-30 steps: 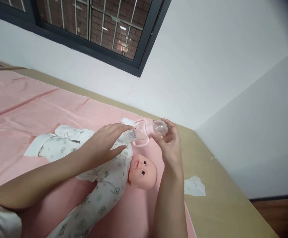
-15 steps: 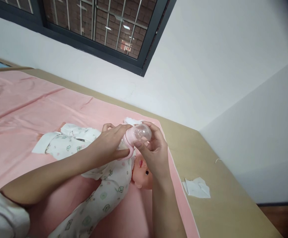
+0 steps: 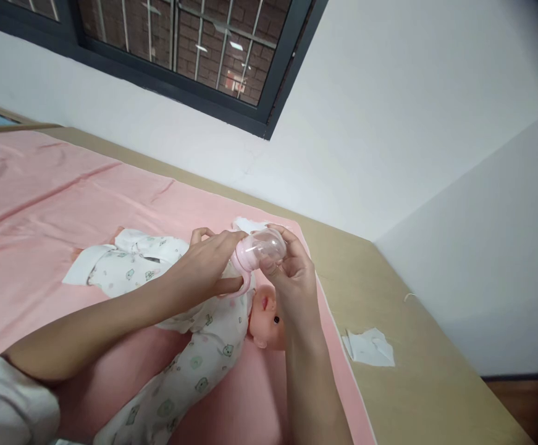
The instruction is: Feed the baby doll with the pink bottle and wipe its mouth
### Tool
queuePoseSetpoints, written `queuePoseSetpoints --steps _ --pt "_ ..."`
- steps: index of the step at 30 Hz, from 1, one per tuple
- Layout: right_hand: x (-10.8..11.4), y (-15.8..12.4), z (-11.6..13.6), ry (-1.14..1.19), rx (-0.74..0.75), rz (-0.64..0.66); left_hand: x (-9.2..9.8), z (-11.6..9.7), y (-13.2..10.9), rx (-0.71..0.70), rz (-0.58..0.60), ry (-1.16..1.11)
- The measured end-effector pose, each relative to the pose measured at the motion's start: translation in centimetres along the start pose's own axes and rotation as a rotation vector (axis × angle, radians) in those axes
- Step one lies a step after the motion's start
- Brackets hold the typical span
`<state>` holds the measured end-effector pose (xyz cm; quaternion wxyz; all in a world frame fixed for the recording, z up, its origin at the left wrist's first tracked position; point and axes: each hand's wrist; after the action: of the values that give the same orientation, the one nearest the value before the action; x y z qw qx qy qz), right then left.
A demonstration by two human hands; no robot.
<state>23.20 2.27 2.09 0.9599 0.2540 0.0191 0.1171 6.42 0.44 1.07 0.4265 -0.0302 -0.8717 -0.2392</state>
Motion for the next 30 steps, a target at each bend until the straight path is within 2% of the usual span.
queuePoseSetpoints --steps 7,13,16,20,23,25,27,30 --pt "0.1 0.0 0.1 0.001 0.018 -0.006 -0.1 0.1 0.3 -0.032 -0.062 0.022" --pt "0.4 0.1 -0.1 -0.042 0.047 0.025 0.0 0.0 0.1 -0.041 -0.048 0.038" --pt "1.5 0.2 0.4 -0.12 0.11 -0.066 -0.1 0.4 0.1 -0.015 -0.034 0.077" --pt "5.3 0.6 1.1 -0.267 0.293 -0.362 0.1 1.3 0.6 0.033 -0.033 0.093" --pt "9.3 1.6 -0.4 -0.332 0.314 -0.516 0.7 2.0 1.4 0.098 -0.082 0.106" --pt "11.9 2.4 -2.7 -0.368 0.242 -0.589 1.2 2.6 1.9 0.161 -0.105 0.116" --pt "14.2 3.1 -5.7 -0.463 0.107 -0.661 1.7 3.5 2.5 0.226 -0.109 0.115" --pt "16.5 3.0 -10.5 -0.792 -0.144 -0.652 2.3 5.5 3.3 0.316 -0.152 0.039"
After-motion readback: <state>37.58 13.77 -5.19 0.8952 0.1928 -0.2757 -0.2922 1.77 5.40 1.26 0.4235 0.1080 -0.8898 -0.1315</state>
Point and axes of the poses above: each hand's wrist, its own y-axis towards the middle knuckle, its own x-axis out of the back of the hand, z = x × y, and after that the axes turned 6 degrees about x, right-handed
